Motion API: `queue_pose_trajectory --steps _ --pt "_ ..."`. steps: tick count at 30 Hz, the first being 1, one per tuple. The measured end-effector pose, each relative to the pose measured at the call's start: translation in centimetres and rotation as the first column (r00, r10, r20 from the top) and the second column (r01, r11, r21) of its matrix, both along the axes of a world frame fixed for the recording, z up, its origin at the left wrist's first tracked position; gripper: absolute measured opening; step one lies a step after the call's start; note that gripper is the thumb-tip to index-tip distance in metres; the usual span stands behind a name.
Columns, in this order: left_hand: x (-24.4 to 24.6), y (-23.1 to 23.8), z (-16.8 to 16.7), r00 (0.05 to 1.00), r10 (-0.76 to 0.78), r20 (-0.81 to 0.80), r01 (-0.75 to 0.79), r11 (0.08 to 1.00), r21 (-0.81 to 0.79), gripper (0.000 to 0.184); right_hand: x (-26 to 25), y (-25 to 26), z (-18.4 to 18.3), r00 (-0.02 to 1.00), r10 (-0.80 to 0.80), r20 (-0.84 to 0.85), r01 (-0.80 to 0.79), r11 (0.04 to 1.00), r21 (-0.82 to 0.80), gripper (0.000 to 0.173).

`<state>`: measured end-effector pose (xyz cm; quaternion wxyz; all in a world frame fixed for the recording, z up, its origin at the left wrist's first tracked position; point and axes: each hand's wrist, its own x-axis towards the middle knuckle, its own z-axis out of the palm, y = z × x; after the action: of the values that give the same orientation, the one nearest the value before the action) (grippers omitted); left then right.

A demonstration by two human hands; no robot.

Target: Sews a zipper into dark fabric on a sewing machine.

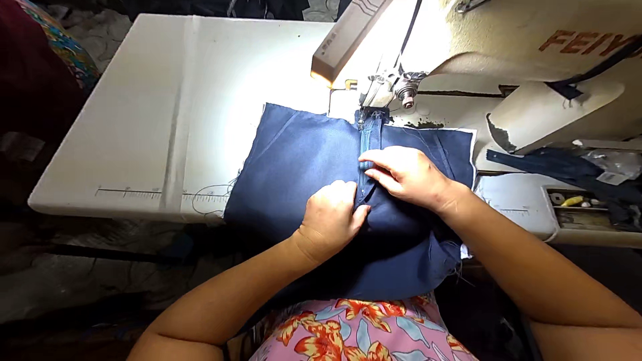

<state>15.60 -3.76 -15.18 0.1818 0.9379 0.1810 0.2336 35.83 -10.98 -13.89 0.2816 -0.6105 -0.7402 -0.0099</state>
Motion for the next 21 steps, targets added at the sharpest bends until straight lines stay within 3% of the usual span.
queue_pose_trajectory --steps 6,12,21 --pt "-0.6 0.8 1.3 0.999 0.050 0.013 -0.042 0.935 -0.352 0.018 -0.2 1.5 0.2 0.995 0.051 0.083 -0.053 0.998 0.024 0.024" --pt "-0.7 1.0 1.0 0.986 0.156 0.062 -0.122 0.921 -0.371 0.017 -0.2 2.2 0.2 0.986 0.157 0.048 -0.158 0.987 0.025 0.021" --pt "-1.1 1.1 1.3 0.980 0.180 0.090 -0.132 0.913 -0.387 0.015 -0.5 2.8 0.8 0.953 0.301 -0.023 -0.302 0.953 -0.011 0.021"
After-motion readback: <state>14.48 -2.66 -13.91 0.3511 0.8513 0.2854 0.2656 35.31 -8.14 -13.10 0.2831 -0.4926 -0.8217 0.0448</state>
